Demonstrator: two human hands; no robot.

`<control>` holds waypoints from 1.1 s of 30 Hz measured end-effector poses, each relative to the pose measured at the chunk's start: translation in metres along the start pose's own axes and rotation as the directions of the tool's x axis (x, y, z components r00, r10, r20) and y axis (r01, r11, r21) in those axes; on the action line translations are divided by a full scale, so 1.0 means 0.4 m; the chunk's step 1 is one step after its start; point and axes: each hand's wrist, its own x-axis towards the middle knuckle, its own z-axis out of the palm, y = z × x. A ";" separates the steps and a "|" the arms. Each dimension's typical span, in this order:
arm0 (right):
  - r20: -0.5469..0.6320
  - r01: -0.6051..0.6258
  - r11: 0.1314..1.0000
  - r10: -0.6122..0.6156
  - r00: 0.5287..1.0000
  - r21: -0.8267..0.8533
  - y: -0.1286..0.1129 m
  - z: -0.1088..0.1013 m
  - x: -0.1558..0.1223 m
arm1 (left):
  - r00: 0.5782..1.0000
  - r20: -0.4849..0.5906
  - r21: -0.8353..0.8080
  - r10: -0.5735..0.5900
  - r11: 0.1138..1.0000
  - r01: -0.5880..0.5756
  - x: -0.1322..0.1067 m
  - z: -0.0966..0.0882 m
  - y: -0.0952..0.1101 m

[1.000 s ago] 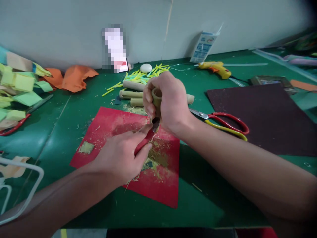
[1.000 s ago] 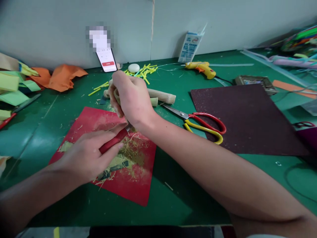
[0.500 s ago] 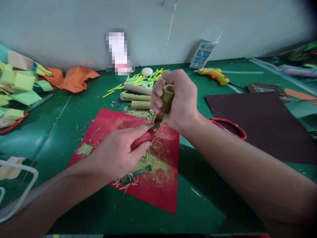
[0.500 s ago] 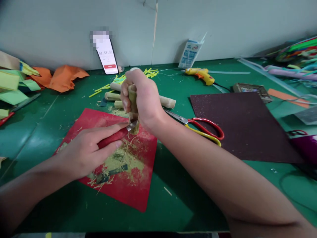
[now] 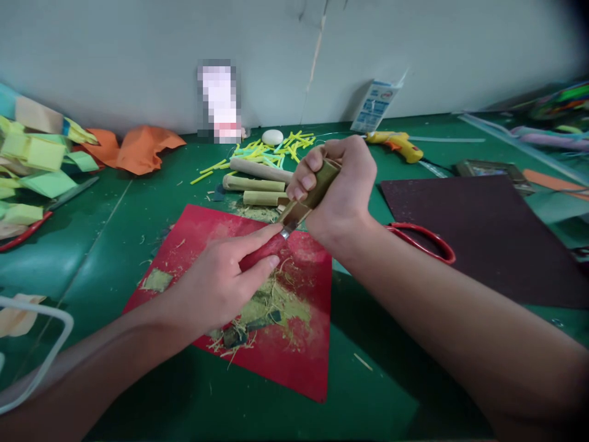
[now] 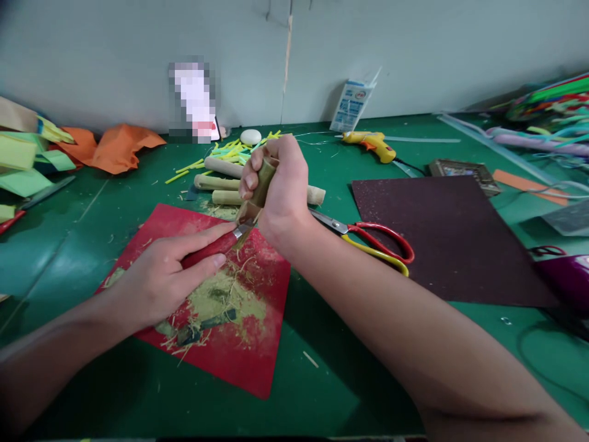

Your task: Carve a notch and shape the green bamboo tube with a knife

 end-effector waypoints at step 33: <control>-0.205 0.037 0.995 -0.016 0.979 0.098 -0.025 0.017 -0.005 | 0.995 -0.026 -0.134 -0.094 0.987 0.090 0.005 -0.018 0.010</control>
